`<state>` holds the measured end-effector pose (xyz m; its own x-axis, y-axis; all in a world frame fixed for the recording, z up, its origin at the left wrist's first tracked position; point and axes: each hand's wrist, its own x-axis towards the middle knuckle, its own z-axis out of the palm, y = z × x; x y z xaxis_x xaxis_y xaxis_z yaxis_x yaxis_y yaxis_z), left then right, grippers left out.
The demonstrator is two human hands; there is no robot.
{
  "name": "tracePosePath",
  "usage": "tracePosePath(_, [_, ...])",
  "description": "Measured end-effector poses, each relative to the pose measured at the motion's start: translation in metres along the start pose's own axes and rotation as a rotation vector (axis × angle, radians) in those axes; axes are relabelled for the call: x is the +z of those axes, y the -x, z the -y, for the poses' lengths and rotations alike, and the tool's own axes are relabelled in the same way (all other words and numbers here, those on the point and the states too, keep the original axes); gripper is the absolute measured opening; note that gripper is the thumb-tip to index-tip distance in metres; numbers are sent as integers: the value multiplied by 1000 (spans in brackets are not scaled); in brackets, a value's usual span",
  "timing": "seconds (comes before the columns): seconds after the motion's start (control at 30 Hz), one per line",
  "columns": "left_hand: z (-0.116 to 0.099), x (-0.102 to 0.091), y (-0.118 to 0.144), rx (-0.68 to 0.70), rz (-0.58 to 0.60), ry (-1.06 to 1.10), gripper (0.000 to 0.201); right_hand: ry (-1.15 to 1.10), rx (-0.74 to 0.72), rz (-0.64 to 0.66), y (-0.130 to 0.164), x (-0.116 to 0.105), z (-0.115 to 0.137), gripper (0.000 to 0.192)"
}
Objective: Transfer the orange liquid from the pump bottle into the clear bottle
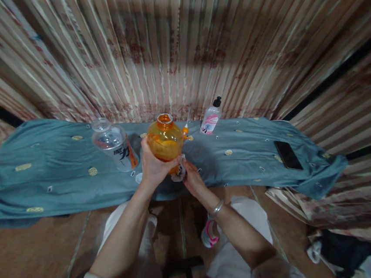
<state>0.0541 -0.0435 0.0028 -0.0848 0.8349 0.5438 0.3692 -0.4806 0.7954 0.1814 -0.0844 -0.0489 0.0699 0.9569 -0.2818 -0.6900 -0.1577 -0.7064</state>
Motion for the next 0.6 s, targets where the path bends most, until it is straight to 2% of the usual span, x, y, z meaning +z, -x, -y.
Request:
tracePosePath(0.1, [2, -1, 0, -14, 24, 79, 101, 2, -20, -4, -5, -2, 1, 22])
tracePosePath(0.23, [1, -5, -1, -45, 61, 181, 93, -3, 27, 16, -14, -4, 1, 22])
tracePosePath(0.47, [-20, -12, 3, -140, 222, 415, 86, 30, 201, 123, -23, -5, 1, 37])
tracePosePath(0.6, [-28, -14, 5, -200, 233, 495, 83, 61, 252, 216, -19, 1, 1, 42])
